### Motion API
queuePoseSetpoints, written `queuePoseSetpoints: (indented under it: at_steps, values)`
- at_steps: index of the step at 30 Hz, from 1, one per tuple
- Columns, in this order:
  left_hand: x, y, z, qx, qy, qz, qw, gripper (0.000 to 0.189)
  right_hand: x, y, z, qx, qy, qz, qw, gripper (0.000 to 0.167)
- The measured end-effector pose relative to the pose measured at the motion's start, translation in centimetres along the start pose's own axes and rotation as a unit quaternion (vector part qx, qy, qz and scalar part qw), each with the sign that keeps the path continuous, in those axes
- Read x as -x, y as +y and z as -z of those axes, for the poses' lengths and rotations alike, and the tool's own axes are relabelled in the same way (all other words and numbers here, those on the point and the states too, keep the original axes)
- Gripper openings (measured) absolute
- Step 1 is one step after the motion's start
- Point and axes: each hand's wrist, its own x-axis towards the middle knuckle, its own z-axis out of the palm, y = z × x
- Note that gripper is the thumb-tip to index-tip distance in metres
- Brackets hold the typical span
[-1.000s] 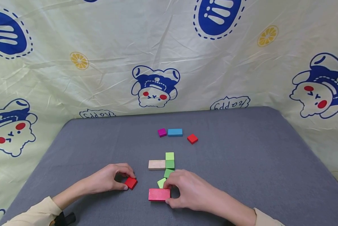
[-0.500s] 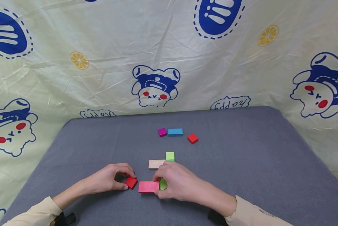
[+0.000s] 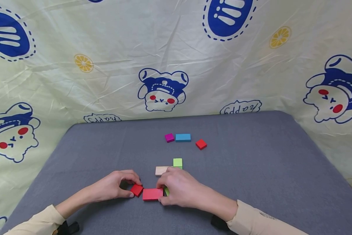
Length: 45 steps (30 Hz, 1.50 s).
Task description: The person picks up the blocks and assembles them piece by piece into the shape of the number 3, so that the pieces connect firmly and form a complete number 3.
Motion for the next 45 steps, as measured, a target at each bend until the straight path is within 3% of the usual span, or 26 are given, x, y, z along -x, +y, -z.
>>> queuePoseSetpoints:
  at_steps: [14, 33, 45]
  values:
    - [0.02, 0.02, -0.13, 0.003, 0.007, -0.013, 0.9999, 0.033, 0.28, 0.13, -0.19, 0.013, 0.004, 0.005, 0.9999, 0.019]
    - [0.06, -0.2, -0.24, 0.005, 0.009, -0.013, 0.9999, 0.034, 0.5, 0.23, -0.12, 0.014, -0.038, -0.013, 0.9991, 0.024]
    - [0.09, -0.2, -0.27, 0.01, 0.009, -0.016, 0.9998, 0.034, 0.71, 0.16, -0.05, 0.019, -0.035, -0.011, 0.9992, 0.025]
